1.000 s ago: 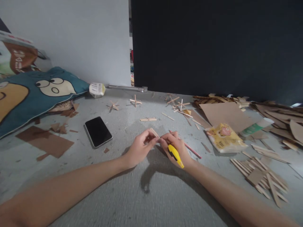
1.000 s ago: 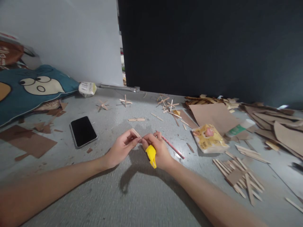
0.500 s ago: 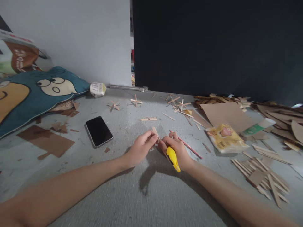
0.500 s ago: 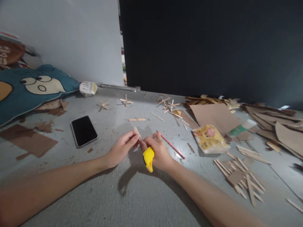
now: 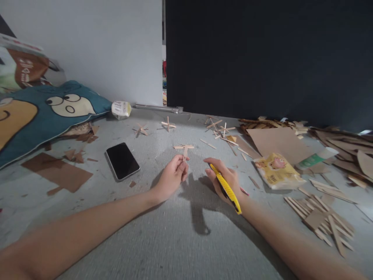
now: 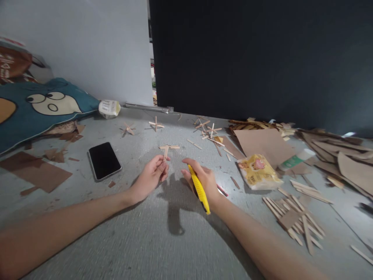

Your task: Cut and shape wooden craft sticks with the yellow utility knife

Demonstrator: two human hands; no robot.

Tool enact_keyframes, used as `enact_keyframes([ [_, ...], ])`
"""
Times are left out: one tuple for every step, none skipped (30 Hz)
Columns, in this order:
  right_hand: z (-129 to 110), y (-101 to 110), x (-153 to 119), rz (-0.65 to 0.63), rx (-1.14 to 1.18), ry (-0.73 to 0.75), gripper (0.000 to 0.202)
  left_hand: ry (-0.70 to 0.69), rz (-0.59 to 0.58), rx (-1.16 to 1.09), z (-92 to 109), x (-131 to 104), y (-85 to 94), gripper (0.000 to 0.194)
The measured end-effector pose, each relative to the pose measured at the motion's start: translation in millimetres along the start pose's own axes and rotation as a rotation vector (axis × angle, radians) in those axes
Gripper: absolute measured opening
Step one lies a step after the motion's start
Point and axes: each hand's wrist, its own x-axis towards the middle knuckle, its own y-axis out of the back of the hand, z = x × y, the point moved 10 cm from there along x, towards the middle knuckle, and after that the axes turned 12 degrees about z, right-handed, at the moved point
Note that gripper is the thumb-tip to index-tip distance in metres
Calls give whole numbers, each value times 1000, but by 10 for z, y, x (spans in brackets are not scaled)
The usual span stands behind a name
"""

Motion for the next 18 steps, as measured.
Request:
enact_keyframes([
  [-1,-23,26,-11,15,1,29,15,4,-2,-10,3,6,38],
  [-11,-41,54,-12,39,9,26,28,9,-2,-21,4,11,38],
  [-22,-55,79,-8,65,21,25,40,13,0,-30,4,15,38],
  [-20,-63,99,-2,87,23,25,48,17,-1,-38,3,19,39],
  [-5,-71,113,0,106,15,25,56,21,-4,-44,1,21,39],
  [20,-76,118,-2,124,-4,26,61,22,-6,-50,-1,21,39],
  [50,-77,116,-3,143,-29,27,63,21,-6,-52,-3,20,39],
  [76,-78,107,-7,166,-56,28,61,20,-7,-49,-4,19,39],
  [95,-81,93,-12,194,-85,28,55,21,-6,-43,-5,20,39],
  [109,-92,76,-21,225,-116,26,46,26,-3,-34,-4,26,39],
  [120,-110,58,-30,262,-153,24,34,39,0,-23,0,41,39],
  [128,-137,40,-39,305,-195,23,22,54,4,-14,4,58,39],
  [130,-172,24,-48,357,-239,29,13,67,9,-9,8,72,40],
  [126,-209,13,-56,414,-280,40,7,76,13,-9,12,82,40],
  [116,-245,6,-64,471,-314,54,6,79,14,-14,15,84,40],
  [97,-277,4,-74,524,-334,67,10,78,6,-24,19,83,40],
  [72,-303,7,-88,564,-339,76,21,73,-9,-39,21,75,41],
  [48,-323,9,-106,583,-334,78,38,65,-29,-59,22,62,41],
])
